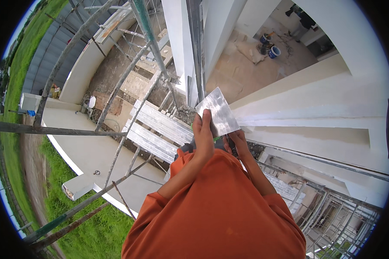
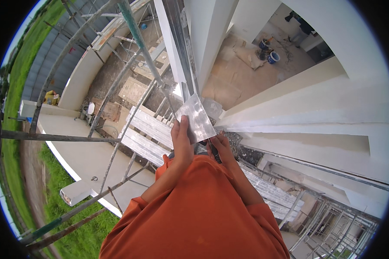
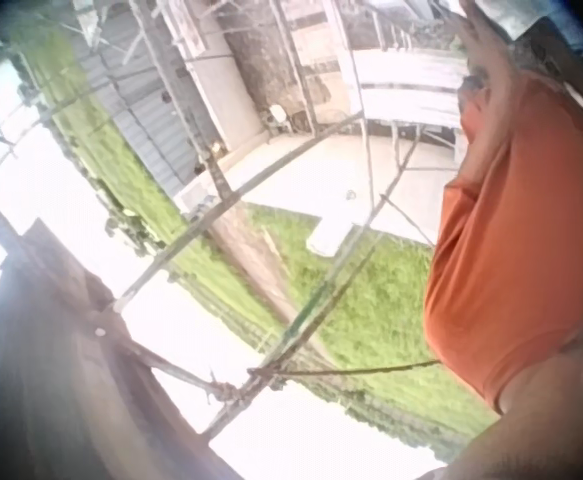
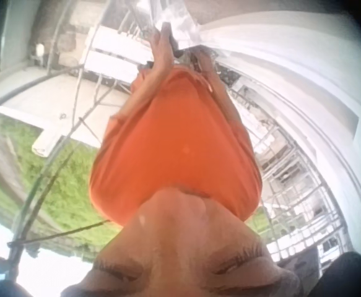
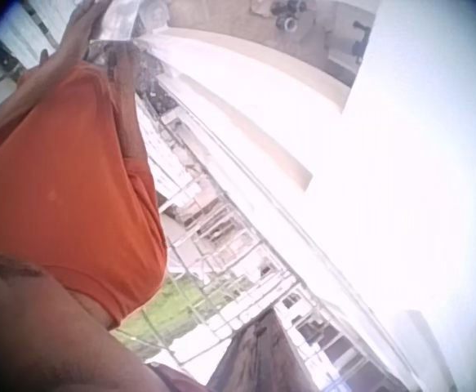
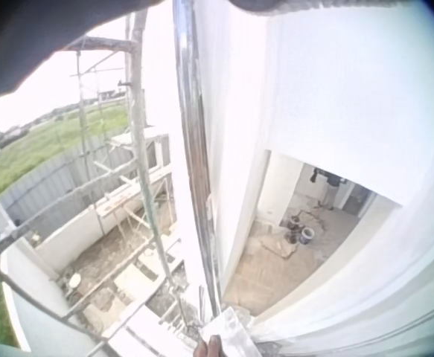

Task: The person applies white plaster to a vertical wall surface using a putty knife and a hawk. They repeatedly scoop plaster from the hawk and smooth it onto the wall, working on a section of the exterior wall while standing on scaffolding.

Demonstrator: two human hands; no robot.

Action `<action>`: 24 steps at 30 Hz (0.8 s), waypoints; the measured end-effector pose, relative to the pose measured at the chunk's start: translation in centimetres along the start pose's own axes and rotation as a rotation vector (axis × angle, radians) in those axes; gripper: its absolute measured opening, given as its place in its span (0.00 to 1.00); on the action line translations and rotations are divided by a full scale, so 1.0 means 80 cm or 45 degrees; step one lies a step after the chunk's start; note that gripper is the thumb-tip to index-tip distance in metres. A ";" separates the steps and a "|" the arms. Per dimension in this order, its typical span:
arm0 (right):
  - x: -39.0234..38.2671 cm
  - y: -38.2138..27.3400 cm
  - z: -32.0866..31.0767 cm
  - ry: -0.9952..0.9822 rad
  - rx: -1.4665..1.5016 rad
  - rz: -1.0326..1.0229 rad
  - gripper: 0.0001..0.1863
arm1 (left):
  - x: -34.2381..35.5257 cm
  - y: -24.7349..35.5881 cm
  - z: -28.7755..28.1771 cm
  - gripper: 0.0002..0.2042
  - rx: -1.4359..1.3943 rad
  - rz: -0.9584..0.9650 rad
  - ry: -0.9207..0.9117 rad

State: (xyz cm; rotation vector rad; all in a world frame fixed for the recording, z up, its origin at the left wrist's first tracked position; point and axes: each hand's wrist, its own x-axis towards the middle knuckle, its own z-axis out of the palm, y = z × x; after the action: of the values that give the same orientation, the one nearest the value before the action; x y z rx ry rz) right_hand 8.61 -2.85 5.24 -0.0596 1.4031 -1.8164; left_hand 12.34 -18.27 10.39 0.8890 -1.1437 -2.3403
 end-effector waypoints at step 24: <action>-0.044 -0.037 0.043 0.024 -0.206 -0.076 0.15 | 0.022 0.030 -0.031 0.20 0.355 0.765 0.476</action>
State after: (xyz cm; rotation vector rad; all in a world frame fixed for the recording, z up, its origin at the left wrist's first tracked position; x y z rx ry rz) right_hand 11.01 -3.24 10.46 -0.1699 1.5745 -1.7522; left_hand 12.97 -22.10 10.53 0.8715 -1.3554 -1.4914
